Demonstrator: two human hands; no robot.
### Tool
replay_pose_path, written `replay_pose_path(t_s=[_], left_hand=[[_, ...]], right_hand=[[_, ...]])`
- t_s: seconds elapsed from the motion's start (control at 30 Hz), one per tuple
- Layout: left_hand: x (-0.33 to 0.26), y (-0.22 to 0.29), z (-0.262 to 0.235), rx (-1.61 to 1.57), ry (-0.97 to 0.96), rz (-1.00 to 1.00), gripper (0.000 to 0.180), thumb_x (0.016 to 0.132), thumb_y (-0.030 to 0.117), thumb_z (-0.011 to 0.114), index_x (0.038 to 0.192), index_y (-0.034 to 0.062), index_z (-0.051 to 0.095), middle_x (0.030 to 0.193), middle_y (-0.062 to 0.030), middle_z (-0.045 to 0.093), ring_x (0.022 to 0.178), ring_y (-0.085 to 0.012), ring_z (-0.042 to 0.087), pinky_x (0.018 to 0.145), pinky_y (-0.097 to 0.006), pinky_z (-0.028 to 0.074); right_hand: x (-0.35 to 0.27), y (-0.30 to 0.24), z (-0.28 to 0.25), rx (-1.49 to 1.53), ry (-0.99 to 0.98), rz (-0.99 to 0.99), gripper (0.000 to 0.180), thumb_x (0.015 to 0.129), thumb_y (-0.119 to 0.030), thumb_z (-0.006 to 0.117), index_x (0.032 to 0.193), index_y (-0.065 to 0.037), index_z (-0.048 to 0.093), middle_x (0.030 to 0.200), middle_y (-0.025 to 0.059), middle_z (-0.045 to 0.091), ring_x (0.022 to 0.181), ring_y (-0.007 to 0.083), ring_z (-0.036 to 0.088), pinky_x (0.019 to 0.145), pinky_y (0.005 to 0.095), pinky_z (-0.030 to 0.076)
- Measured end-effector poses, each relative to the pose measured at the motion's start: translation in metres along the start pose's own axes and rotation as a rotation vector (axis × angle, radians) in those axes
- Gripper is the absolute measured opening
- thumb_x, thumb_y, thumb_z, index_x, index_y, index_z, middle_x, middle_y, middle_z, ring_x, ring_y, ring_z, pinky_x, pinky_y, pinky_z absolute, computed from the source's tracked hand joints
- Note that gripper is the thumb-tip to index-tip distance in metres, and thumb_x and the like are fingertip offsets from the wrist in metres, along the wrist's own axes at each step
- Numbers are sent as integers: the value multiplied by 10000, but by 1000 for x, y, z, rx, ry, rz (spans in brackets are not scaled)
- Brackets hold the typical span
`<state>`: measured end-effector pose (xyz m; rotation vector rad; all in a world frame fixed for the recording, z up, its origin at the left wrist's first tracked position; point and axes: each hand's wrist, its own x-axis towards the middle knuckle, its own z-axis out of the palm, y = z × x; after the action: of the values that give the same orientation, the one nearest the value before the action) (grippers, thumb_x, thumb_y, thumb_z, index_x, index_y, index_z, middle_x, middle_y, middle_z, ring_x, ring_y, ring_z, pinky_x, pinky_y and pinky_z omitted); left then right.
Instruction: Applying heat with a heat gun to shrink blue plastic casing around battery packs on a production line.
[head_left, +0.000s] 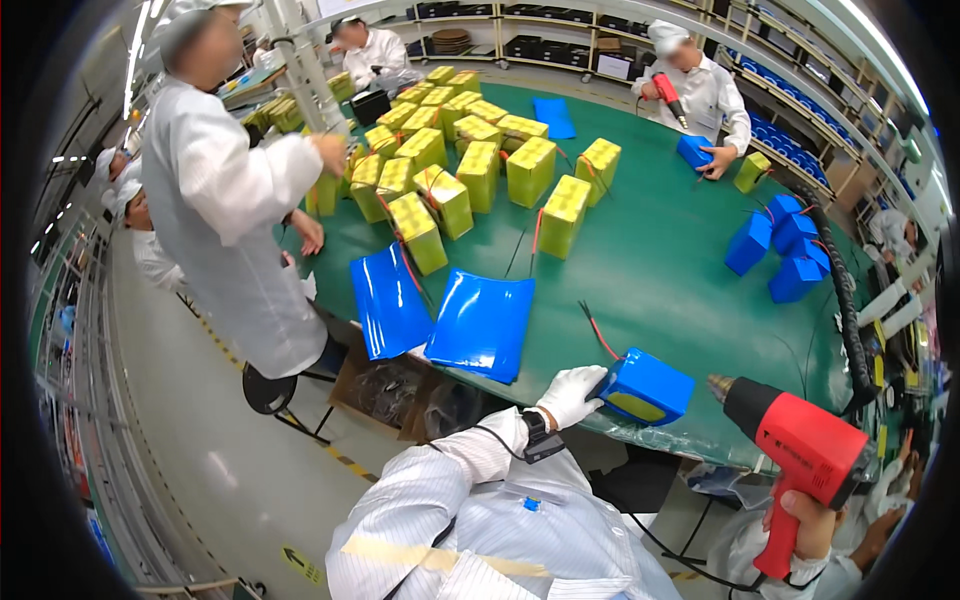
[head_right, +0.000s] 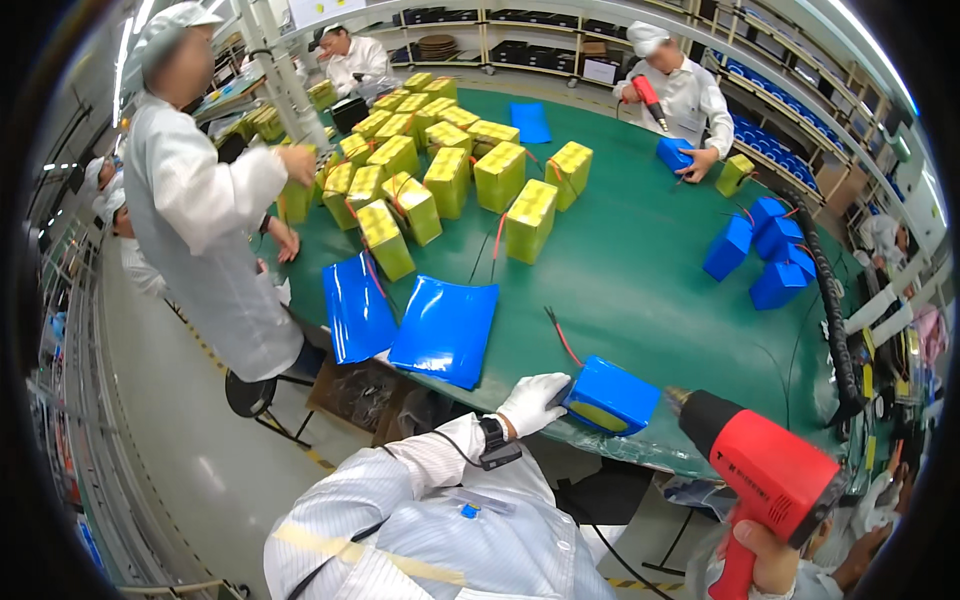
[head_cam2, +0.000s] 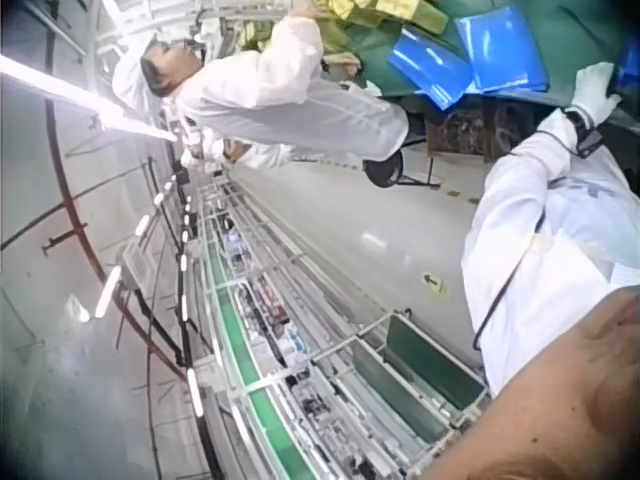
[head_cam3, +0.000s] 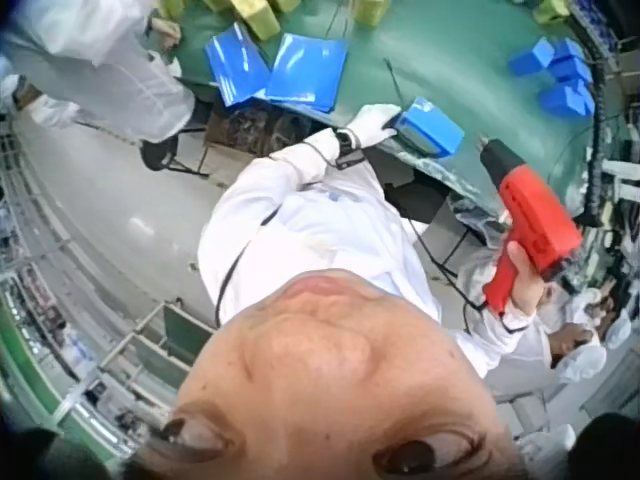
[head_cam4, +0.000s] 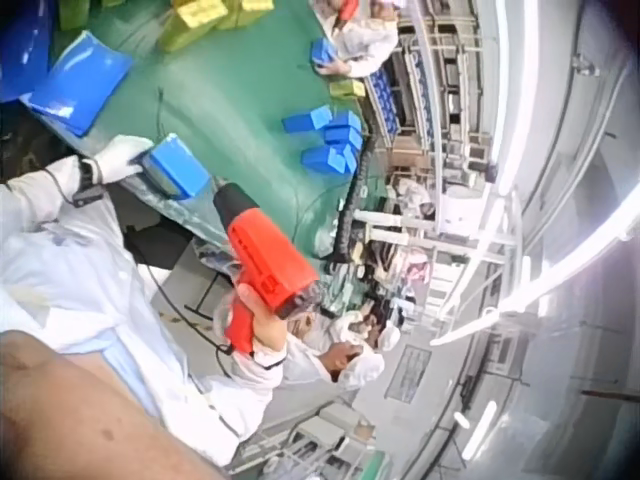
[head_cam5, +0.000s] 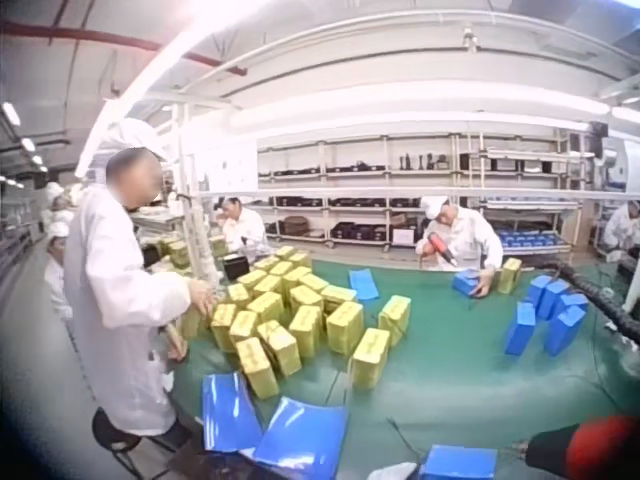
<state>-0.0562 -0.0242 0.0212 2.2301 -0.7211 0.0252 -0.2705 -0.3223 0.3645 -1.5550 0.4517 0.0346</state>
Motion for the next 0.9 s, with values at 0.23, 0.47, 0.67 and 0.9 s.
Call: replay_pose_path(t_s=[0.23, 0.47, 0.67, 0.9], left_hand=[[0, 24, -24, 84, 111, 92, 217, 757, 225, 730, 909, 121, 616, 923, -81, 628, 961, -320, 621, 839, -482, 471], [8, 16, -15, 209, 9, 72, 320, 761, 270, 768, 967, 82, 610, 929, -129, 606, 925, -362, 616, 803, -495, 481], [7, -14, 16, 279, 128, 187, 406, 783, 285, 774, 1109, 71, 659, 1104, -106, 656, 1094, -330, 619, 903, -466, 473], [10, -7, 13, 249, -77, 22, 523, 781, 295, 786, 1245, 92, 656, 1296, -95, 649, 1237, -314, 582, 998, -470, 457]], right_hand=[[-25, 5, -2, -105, 126, -24, 610, 752, -215, 784, 1265, 38, 571, 946, 139, 656, 584, 235, 655, 483, 331, 552], [-13, -31, 29, -40, 30, 89, 540, 787, -129, 792, 1275, -3, 597, 986, 120, 669, 667, 202, 662, 567, 326, 545], [-10, -29, 37, -169, 45, 31, 581, 765, -198, 747, 1247, 82, 584, 940, 172, 654, 599, 212, 635, 521, 315, 529], [-20, -12, 26, -164, 55, 102, 584, 741, -212, 748, 1236, 62, 604, 946, 158, 655, 608, 192, 622, 528, 309, 508]])
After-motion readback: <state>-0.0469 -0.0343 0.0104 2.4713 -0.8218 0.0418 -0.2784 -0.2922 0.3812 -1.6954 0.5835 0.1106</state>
